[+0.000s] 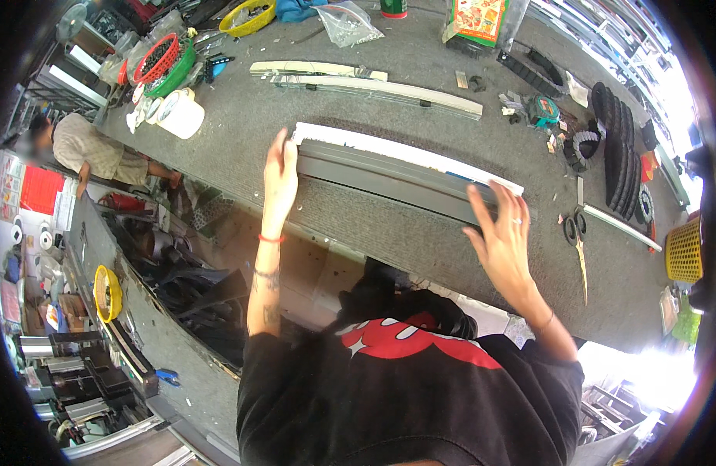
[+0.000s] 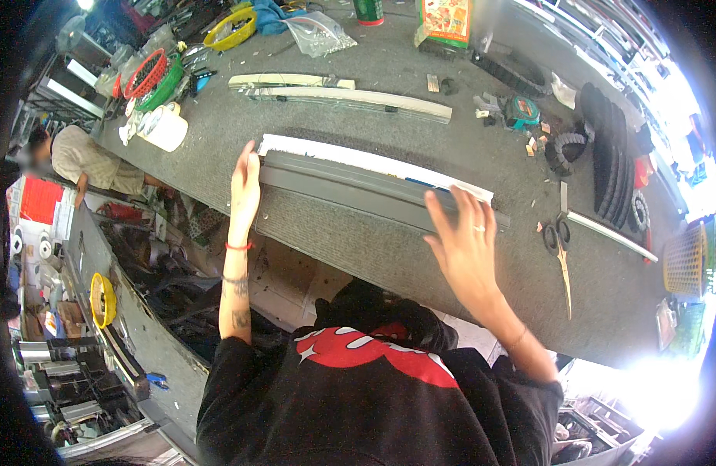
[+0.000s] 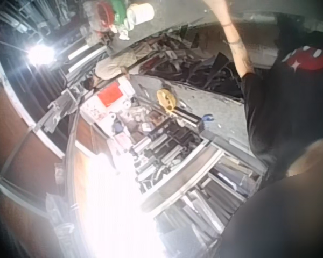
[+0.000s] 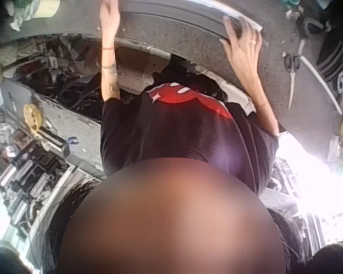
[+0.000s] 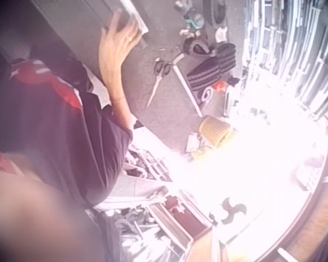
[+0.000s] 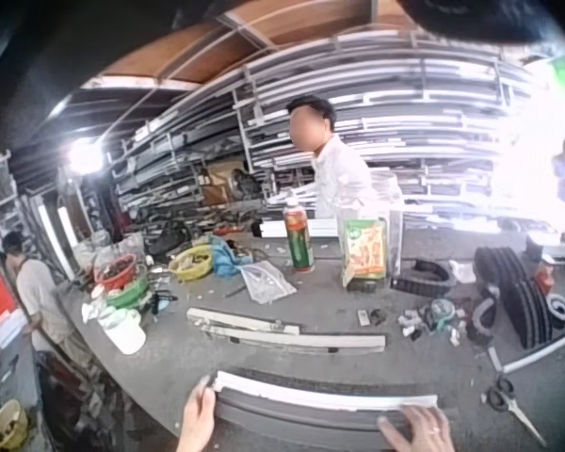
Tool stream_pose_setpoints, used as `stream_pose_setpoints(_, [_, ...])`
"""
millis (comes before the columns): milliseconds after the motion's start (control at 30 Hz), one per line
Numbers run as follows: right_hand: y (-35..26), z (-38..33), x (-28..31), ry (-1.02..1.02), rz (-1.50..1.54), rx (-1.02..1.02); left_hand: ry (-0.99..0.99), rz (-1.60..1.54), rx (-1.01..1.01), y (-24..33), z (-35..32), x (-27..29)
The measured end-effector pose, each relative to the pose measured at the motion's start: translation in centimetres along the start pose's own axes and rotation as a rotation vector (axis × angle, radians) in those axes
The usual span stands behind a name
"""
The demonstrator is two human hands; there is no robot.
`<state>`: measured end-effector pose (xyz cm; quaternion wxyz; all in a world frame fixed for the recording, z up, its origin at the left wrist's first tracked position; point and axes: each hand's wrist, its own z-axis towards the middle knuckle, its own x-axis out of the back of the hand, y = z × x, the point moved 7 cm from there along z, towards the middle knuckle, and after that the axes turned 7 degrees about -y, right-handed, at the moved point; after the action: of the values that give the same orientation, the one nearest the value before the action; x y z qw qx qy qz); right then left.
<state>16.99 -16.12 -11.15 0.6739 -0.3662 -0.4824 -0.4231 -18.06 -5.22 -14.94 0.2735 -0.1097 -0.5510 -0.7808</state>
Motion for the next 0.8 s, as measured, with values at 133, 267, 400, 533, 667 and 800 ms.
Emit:
stream_pose_setpoints(133, [3.0, -5.3, 1.6, 0.019, 0.102, -0.365, 0.071, 0.735, -0.071, 3.5, -6.2, 1.8])
stream_pose_setpoints(267, [5.0, -8.9, 0.2, 0.013, 0.263, -0.581, 0.060, 0.737, -0.007, 3.3, -8.3, 2.2])
stream_pose_setpoints(400, [5.8, -8.7, -0.6, 0.036, 0.192, -0.500, -0.004, 0.773, -0.084, 2.6, -7.2, 2.5])
stream_pose_setpoints(533, [6.0, -8.2, -0.5, 0.090, 0.195, -0.466, -0.078, 0.323, 0.040, 2.6, -8.7, 3.6])
stream_pose_setpoints(667, [5.3, -7.8, -0.4, 0.137, 0.180, -0.474, -0.258, -0.128, 0.138, 7.2, -14.1, -0.5])
stream_pose_setpoints(800, [4.7, -6.9, -0.4, 0.240, 0.103, -0.435, -0.511, -0.154, -0.021, 15.4, -18.9, -8.3])
